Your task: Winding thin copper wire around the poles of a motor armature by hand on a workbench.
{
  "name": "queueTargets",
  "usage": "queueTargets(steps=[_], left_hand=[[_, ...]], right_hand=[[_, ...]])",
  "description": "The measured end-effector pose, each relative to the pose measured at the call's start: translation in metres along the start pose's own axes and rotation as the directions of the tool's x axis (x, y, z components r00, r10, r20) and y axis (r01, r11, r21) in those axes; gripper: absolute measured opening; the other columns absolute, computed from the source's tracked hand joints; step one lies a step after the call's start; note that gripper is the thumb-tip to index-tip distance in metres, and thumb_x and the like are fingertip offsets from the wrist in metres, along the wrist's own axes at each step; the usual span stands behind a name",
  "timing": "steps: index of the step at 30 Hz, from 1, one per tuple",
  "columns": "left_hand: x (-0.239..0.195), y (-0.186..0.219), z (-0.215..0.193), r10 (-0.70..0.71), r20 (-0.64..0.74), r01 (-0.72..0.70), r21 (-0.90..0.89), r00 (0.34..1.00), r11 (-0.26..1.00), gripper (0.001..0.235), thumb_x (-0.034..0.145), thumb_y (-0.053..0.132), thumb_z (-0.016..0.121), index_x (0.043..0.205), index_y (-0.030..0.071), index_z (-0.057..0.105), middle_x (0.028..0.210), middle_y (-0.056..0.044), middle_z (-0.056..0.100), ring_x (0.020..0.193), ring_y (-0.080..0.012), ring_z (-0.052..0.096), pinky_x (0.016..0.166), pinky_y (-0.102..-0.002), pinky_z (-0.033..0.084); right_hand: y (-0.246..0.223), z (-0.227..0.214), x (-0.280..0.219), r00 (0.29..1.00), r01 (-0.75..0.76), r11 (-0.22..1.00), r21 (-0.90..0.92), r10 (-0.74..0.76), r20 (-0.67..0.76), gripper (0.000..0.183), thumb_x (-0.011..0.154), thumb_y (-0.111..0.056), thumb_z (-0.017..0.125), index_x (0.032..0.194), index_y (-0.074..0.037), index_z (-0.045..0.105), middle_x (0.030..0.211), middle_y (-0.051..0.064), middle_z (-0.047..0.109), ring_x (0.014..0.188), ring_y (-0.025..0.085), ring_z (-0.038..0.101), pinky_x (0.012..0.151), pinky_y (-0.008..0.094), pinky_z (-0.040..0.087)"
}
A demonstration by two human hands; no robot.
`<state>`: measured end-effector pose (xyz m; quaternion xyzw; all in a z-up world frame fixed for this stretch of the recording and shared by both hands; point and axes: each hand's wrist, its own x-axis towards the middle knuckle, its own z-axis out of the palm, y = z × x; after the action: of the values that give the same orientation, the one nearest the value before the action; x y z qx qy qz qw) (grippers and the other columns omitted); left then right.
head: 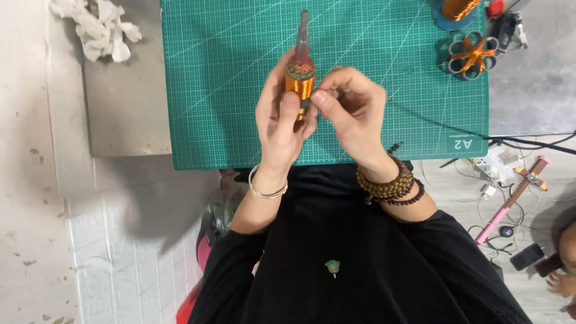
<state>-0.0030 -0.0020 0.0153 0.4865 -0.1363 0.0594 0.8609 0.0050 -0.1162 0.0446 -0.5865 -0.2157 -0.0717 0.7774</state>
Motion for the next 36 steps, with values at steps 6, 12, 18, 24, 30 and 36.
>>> queueTargets(steps=[6,12,18,24,30,36], left_hand=[[0.004,-0.027,-0.011,0.118,-0.02,-0.12,-0.089,0.993,0.989,0.044,0.095,0.019,0.056,0.13,-0.004,0.042,0.101,-0.018,0.057,0.074,-0.0155,0.058,0.045,-0.023,0.05],[0.01,-0.035,-0.024,0.149,-0.033,-0.146,0.087,0.988,0.985,0.041,0.094,0.022,0.055,0.12,-0.008,0.047,0.095,-0.024,0.06,0.072,-0.0214,0.06,0.05,-0.028,0.053],[0.008,-0.06,-0.051,0.09,-0.039,-0.085,0.129,0.995,0.988,0.036,0.093,0.02,0.056,0.118,-0.006,0.05,0.097,-0.017,0.06,0.08,-0.0166,0.061,0.061,-0.029,0.058],[0.017,-0.023,-0.017,-0.007,-0.08,0.017,0.124,0.997,0.992,0.036,0.094,0.022,0.057,0.117,-0.005,0.053,0.098,-0.019,0.063,0.085,-0.0235,0.065,0.069,-0.035,0.06],[0.024,-0.014,-0.036,-0.069,-0.033,0.076,0.317,0.997,0.946,0.034,0.095,0.017,0.055,0.12,-0.005,0.052,0.097,-0.019,0.062,0.084,-0.0214,0.063,0.066,-0.029,0.056],[0.044,-0.006,-0.06,-0.218,-0.006,0.205,0.363,0.976,0.909,0.033,0.093,0.01,0.056,0.121,-0.007,0.052,0.095,-0.021,0.063,0.084,-0.024,0.064,0.066,-0.031,0.057]], right_hand=[[0.016,0.0,0.003,0.993,0.112,0.992,0.06,-0.11,-0.043,0.004,0.088,0.012,0.056,0.087,0.009,0.055,0.063,0.01,0.049,0.048,0.018,0.059,0.048,0.03,0.051],[0.027,-0.006,0.004,0.992,0.123,0.992,0.037,-0.122,-0.038,0.003,0.087,0.012,0.057,0.086,0.009,0.058,0.061,0.008,0.047,0.048,0.014,0.055,0.049,0.031,0.053],[0.018,-0.015,0.006,0.996,-0.045,0.993,-0.108,0.036,-0.084,0.004,0.088,0.005,0.062,0.089,0.008,0.059,0.062,0.01,0.052,0.058,0.014,0.056,0.056,0.034,0.056],[-0.011,-0.055,0.03,0.992,0.035,0.888,-0.459,0.025,0.124,0.011,0.087,0.005,0.064,0.098,0.006,0.063,0.084,0.021,0.064,0.083,0.038,0.064,0.073,0.046,0.051],[-0.021,-0.176,0.046,0.983,-0.054,0.481,-0.875,-0.13,-0.132,0.024,0.098,0.016,0.045,0.115,0.01,0.061,0.075,0.02,0.057,0.066,0.028,0.06,0.062,0.035,0.048],[0.046,-0.307,0.06,0.96,-0.185,0.455,-0.871,-0.106,-0.259,0.017,0.096,0.012,0.046,0.104,0.005,0.06,0.078,0.016,0.062,0.062,0.029,0.064,0.057,0.033,0.05]])
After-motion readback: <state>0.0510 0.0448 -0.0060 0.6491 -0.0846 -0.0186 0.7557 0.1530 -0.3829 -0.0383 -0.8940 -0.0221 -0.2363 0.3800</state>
